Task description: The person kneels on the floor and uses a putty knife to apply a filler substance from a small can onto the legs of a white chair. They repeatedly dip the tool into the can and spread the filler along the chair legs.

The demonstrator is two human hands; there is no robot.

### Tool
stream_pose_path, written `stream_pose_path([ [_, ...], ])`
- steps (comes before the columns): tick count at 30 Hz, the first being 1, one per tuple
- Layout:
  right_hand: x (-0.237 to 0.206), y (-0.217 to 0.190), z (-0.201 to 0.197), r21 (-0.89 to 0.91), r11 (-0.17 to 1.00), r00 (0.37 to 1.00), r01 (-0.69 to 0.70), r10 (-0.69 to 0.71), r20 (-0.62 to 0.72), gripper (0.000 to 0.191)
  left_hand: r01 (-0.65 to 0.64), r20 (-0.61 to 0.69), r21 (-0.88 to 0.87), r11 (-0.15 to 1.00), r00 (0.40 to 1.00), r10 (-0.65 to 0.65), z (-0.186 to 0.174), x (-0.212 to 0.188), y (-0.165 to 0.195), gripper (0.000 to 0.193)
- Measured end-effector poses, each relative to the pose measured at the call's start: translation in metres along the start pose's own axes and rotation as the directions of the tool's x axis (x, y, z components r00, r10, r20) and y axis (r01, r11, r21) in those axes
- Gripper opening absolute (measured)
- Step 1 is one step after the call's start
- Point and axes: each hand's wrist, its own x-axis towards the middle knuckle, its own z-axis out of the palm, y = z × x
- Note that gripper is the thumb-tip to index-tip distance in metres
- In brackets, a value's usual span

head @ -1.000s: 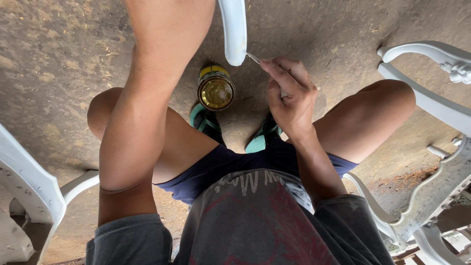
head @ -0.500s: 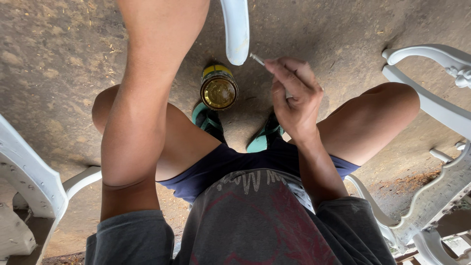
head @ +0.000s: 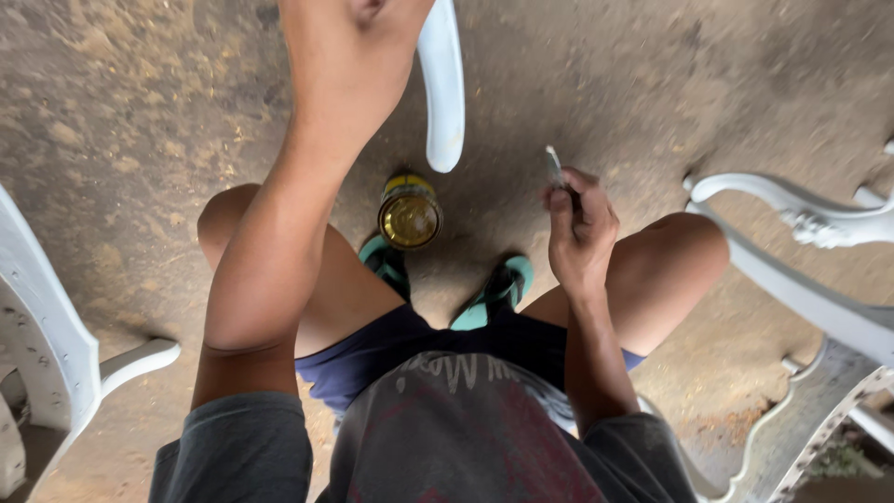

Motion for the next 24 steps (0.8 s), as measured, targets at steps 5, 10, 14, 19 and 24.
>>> stream_pose_path([
  [5,0.006,0.018,-0.029,0.140,0.970,0.977,-0.199,0.208,-0.050,0.023,0.006,0.007,-0.142,0.990,1.000,-0.006,0.003,0.011,0.028,0.015],
  [10,0.016,0.044,-0.055,0.246,0.964,0.986,-0.103,0.131,-0.099,0.020,-0.017,-0.009,-0.105,0.994,1.000,0.016,0.012,0.003,0.043,0.026],
  [14,0.030,0.055,-0.072,0.477,0.866,0.968,-0.150,0.226,-0.108,0.025,0.106,-0.026,-0.106,0.989,0.994,-0.109,0.026,-0.004,0.055,0.031],
  [19,0.053,0.036,-0.100,0.506,0.857,0.963,-0.102,0.213,-0.166,0.028,0.030,-0.175,0.202,0.979,0.984,0.006,0.040,-0.016,0.087,0.042],
  [24,0.093,0.008,-0.155,0.436,0.894,0.951,0.101,0.042,-0.307,0.028,-0.005,-0.351,0.225,0.974,0.933,0.085,0.042,-0.021,0.119,0.054],
])
